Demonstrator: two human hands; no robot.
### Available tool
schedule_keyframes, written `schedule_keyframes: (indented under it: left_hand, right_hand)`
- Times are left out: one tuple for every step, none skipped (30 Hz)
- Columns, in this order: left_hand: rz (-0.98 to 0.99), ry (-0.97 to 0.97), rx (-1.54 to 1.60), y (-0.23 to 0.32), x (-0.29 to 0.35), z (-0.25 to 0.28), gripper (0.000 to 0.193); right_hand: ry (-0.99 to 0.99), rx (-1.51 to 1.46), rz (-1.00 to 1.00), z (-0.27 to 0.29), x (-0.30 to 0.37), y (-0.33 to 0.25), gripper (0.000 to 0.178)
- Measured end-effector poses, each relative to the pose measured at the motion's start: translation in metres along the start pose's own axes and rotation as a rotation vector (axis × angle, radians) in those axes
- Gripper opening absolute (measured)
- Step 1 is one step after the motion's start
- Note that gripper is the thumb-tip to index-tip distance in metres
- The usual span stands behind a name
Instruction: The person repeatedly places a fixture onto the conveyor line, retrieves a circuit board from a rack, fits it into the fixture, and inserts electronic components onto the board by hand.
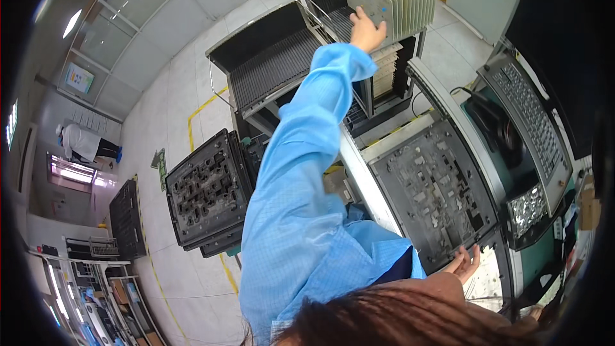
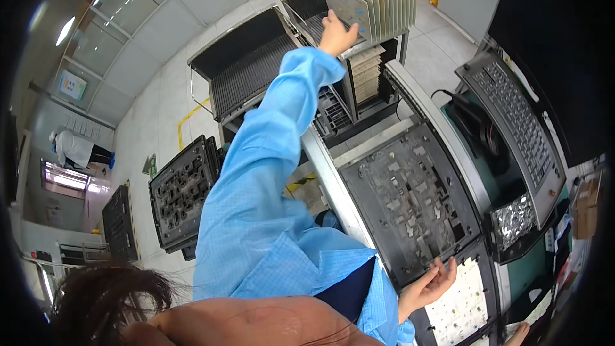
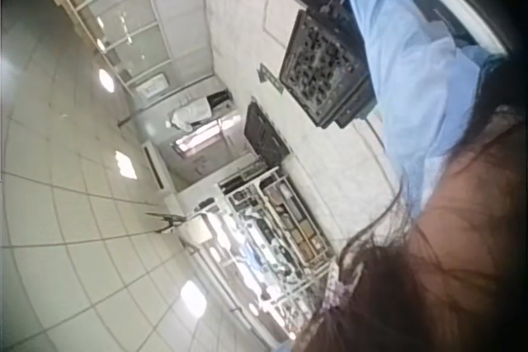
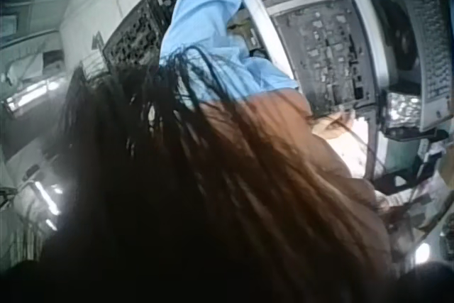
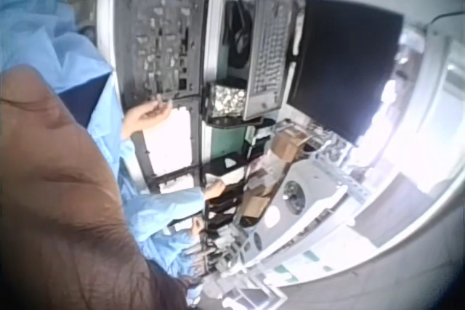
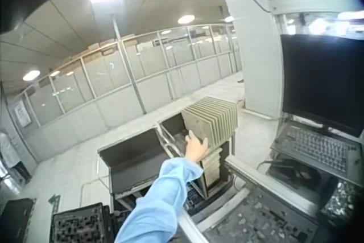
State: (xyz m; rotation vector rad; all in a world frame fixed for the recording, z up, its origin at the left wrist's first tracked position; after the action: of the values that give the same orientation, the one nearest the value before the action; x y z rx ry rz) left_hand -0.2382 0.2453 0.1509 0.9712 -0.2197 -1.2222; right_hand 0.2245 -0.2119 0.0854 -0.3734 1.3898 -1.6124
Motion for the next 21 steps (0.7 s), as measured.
schedule_keyframes:
  left_hand:
    - [0.066, -0.021, 0.014, 0.0, -0.018, -0.011, 0.102]
    - [0.092, -0.029, 0.015, 0.006, -0.032, -0.023, 0.103]
    - [0.096, -0.02, 0.018, 0.006, -0.046, -0.036, 0.103]
    - [0.149, -0.022, -0.003, 0.006, -0.059, -0.052, 0.103]
    - [0.201, -0.024, -0.026, 0.002, -0.068, -0.065, 0.102]
    - [0.31, -0.11, 0.005, 0.0, -0.073, -0.078, 0.097]
    - [0.306, -0.116, 0.013, 0.0, -0.079, -0.085, 0.097]
    - [0.349, -0.103, 0.015, -0.003, -0.082, -0.088, 0.096]
    - [0.391, -0.09, 0.01, -0.007, -0.083, -0.095, 0.095]
    - [0.409, -0.013, 0.026, -0.008, -0.084, -0.097, 0.086]
    - [0.408, -0.016, 0.024, -0.004, -0.086, -0.106, 0.086]
    - [0.396, 0.027, 0.037, 0.005, -0.086, -0.11, 0.081]
    - [0.384, 0.07, 0.048, 0.009, -0.083, -0.11, 0.076]
    - [0.371, 0.034, 0.037, 0.014, -0.08, -0.119, 0.075]
    - [0.38, 0.043, 0.035, 0.006, -0.082, -0.119, 0.075]
    - [0.347, 0.086, -0.032, 0.001, -0.088, -0.118, 0.07]
    - [0.315, 0.129, -0.099, -0.006, -0.094, -0.113, 0.065]
    - [0.105, -0.025, -0.688, 0.009, -0.099, -0.129, 0.058]
    - [0.109, -0.021, -0.687, 0.009, -0.099, -0.129, 0.058]
    - [0.189, 0.139, -0.451, 0.01, -0.097, -0.114, 0.055]
    - [0.267, 0.299, -0.216, 0.002, -0.093, -0.096, 0.053]
  right_hand:
    - [-0.042, 0.046, -0.004, -0.004, -0.001, 0.004, 0.037]
    - [-0.043, 0.018, -0.013, -0.006, -0.002, 0.01, 0.035]
    - [-0.049, 0.016, -0.004, -0.01, -0.005, 0.008, 0.035]
    - [-0.065, 0.003, -0.035, -0.014, -0.005, 0.008, 0.034]
    - [-0.08, -0.011, -0.067, -0.018, -0.005, 0.008, 0.033]
    - [-0.072, -0.003, -0.063, -0.02, -0.006, 0.0, 0.033]
    - [-0.07, -0.018, -0.077, -0.021, -0.007, -0.005, 0.032]
    - [-0.069, -0.034, -0.093, -0.023, -0.008, -0.01, 0.032]
    - [-0.063, -0.032, -0.095, -0.022, -0.009, -0.014, 0.032]
    - [-0.067, 0.009, -0.114, -0.02, -0.01, -0.015, 0.03]
    - [-0.073, 0.049, -0.133, -0.019, -0.011, -0.013, 0.029]
    - [-0.067, 0.055, -0.141, -0.017, -0.008, -0.011, 0.029]
    - [-0.056, 0.024, -0.157, -0.014, -0.006, -0.006, 0.028]
    - [-0.046, -0.007, -0.173, -0.011, -0.004, -0.001, 0.027]
    - [-0.058, -0.009, -0.169, -0.009, -0.005, 0.004, 0.027]
    - [-0.114, -0.039, -0.135, -0.013, -0.009, 0.005, 0.025]
    - [-0.17, -0.071, -0.099, -0.018, -0.011, 0.004, 0.024]
    - [-0.173, -0.071, -0.097, -0.019, -0.012, 0.003, 0.024]
    - [-0.184, -0.072, -0.106, -0.021, -0.013, 0.001, 0.023]
    - [-0.196, -0.073, -0.114, -0.024, -0.014, 0.0, 0.022]
    - [-0.206, -0.076, -0.108, -0.026, -0.017, -0.004, 0.022]
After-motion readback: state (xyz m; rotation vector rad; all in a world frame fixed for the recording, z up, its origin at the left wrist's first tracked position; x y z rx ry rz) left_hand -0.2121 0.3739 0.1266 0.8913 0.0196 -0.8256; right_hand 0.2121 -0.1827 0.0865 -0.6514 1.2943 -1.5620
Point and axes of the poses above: each hand's wrist, its own x-axis away from the middle knuckle, its own z-axis out of the back of the hand, y = z × x, the point moved 9 cm from there along -x, towards the middle knuckle, and after that the axes turned 7 degrees about z, right-handed, at the moved point
